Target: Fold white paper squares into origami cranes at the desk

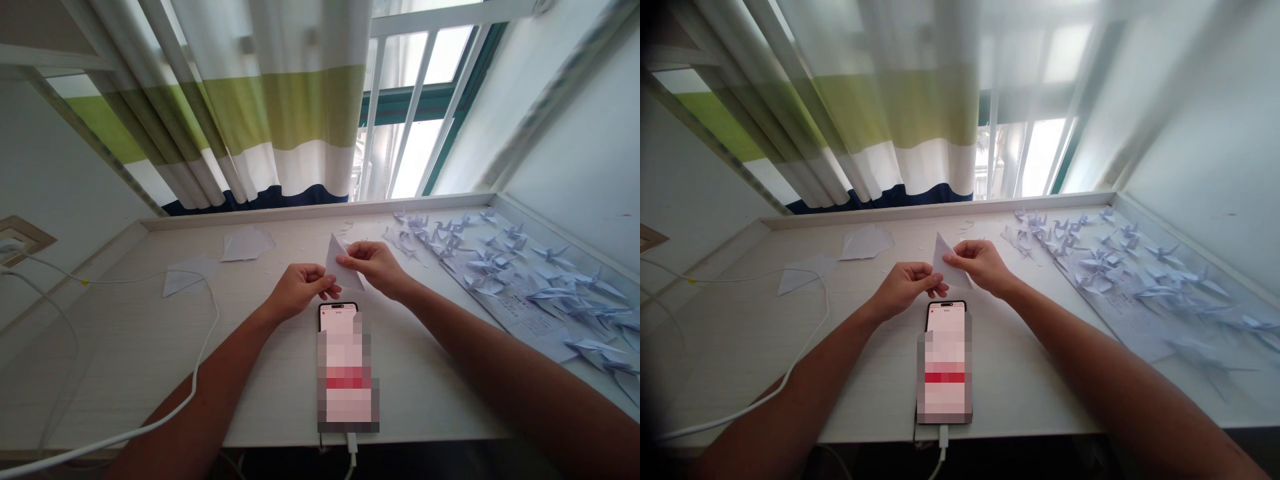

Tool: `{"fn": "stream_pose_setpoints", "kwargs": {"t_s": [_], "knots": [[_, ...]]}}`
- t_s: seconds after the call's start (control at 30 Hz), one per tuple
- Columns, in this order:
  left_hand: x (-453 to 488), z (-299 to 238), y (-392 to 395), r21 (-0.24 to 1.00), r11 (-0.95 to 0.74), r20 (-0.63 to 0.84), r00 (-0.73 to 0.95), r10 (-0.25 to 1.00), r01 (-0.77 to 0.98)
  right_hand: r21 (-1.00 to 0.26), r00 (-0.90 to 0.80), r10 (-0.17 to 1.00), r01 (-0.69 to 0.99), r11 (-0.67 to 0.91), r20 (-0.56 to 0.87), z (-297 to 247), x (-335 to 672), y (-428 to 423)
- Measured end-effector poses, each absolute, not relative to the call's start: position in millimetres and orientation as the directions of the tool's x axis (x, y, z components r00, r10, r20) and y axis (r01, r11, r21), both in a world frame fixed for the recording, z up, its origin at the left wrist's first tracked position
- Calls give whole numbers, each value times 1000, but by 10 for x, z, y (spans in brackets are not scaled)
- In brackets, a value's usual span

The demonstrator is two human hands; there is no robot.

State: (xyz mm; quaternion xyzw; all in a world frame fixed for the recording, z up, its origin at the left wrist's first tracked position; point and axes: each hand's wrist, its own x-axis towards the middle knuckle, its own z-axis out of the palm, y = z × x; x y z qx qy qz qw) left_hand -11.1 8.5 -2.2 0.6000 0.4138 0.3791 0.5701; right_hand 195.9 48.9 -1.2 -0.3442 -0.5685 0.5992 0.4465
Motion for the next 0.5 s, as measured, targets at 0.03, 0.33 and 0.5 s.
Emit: {"fn": "stream_pose_setpoints", "kwargs": {"t_s": [0.03, 0.33, 0.5], "knots": [[-111, -26, 84, 998, -8, -17, 373, 928, 65, -990, -375, 922, -135, 43, 91, -17, 1966, 491], [-131, -48, 102, 998, -9, -17, 398, 917, 64, -994, -388, 916, -59, 87, 103, -16, 2004, 526], [-139, -67, 134, 999, 23, -39, 352, 935, 48, -994, -449, 890, 32, 101, 76, -15, 2029, 531]]}}
